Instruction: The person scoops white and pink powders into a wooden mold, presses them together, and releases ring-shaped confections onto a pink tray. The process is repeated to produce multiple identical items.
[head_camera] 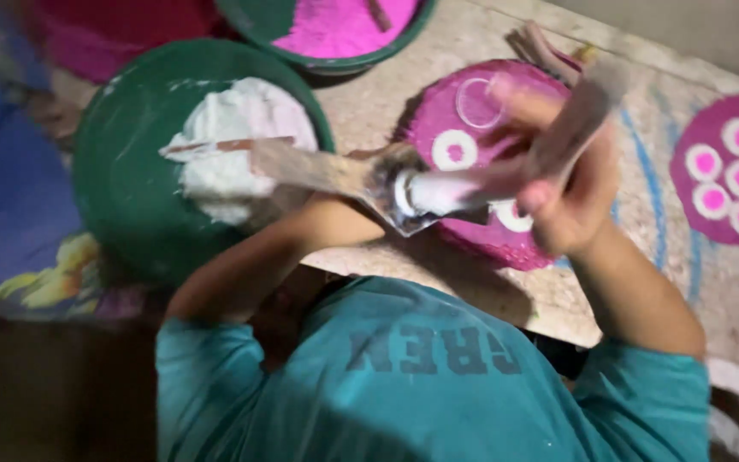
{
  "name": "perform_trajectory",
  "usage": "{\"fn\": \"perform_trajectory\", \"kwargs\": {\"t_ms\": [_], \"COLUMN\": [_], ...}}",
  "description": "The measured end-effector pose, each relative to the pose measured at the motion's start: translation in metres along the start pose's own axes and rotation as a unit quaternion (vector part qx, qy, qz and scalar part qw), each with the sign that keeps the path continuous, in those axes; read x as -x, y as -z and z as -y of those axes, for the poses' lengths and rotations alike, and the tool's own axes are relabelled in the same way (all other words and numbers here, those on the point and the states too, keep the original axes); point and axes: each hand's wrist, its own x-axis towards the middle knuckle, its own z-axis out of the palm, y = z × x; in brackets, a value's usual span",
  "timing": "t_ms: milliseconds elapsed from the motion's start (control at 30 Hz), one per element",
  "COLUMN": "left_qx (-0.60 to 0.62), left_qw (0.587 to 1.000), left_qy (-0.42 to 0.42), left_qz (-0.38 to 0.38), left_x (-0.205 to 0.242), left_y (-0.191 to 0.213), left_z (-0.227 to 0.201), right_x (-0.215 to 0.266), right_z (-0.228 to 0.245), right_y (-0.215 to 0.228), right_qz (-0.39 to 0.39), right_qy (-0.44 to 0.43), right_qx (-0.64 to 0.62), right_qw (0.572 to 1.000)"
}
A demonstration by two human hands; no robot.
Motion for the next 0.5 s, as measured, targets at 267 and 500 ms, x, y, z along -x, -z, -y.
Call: {"fn": "perform_trajectory", "kwargs": {"t_ms": [267, 500], "left_qx": [-0.067, 0.033], "left_qw": [0.994, 0.986], "left_qy": [0.039, 0.012], "left_qz": [0.082, 0.165], "left_x": [-0.025, -0.106], "left_y": [-0.083, -0.082], "left_z": [-0.050, -0.031], "right_x": [0.112, 0.207], "right_z": [0.004, -0.025], "right_y": [-0.022, 0.048], "right_qz": [0.012, -0.001], "right_qy": [-0.033, -0.341], "right_qx": [0.213, -0.062], "right_qw": [0.976, 0.938]}}
